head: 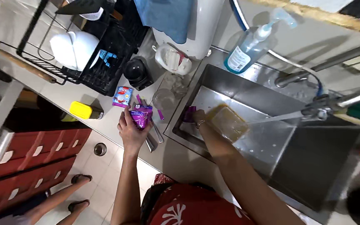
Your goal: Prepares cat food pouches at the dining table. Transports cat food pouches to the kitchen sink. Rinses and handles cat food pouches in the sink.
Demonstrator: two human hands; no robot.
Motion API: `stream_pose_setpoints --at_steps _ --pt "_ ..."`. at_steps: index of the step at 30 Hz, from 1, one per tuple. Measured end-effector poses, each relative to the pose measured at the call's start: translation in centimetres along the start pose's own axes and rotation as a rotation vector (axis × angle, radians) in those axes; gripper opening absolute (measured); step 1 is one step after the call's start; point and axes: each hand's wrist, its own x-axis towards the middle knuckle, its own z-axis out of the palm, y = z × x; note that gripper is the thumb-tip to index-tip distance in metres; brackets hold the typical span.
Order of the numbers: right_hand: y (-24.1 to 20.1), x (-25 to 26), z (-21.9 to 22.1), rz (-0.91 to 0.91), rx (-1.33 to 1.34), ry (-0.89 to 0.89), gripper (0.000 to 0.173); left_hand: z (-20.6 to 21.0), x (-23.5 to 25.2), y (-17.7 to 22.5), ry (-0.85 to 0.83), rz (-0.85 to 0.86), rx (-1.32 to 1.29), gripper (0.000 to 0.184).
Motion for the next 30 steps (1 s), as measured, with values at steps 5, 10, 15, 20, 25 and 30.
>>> stream_pose_setpoints --at_steps 5,10,15,20,25,30 --pt "1.2 -1.0 -0.9 -0.154 0.225 -0.087 0.048 0.6 0.7 -0.6 -0.016 -0.023 0.021 0.113" --pt "4.0 -2.9 -5.4 -0.082 1.088 -0.232 0.029 2.0 2.6 -0.8 -0.076 -0.007 0.133 0.127" --pt "8.8 -6.2 -11.6 -0.270 1.423 -0.237 0.033 1.8 0.1 4.0 0.012 0.129 0.032 0.094" --pt "11.7 -9.4 -13.0 -0.362 1.498 -0.098 0.024 6.2 -4.8 14.8 -0.359 0.619 -0.259 0.037" --pt "13.0 -10.8 -13.4 -0.566 1.124 0.014 0.054 14.0 -3.6 22.1 -0.663 0.944 -0.399 0.040" --pt "15.4 -11.2 -16.1 -0.686 0.526 0.216 0.103 15.2 -4.2 25.3 -0.723 1.111 -0.450 0.034"
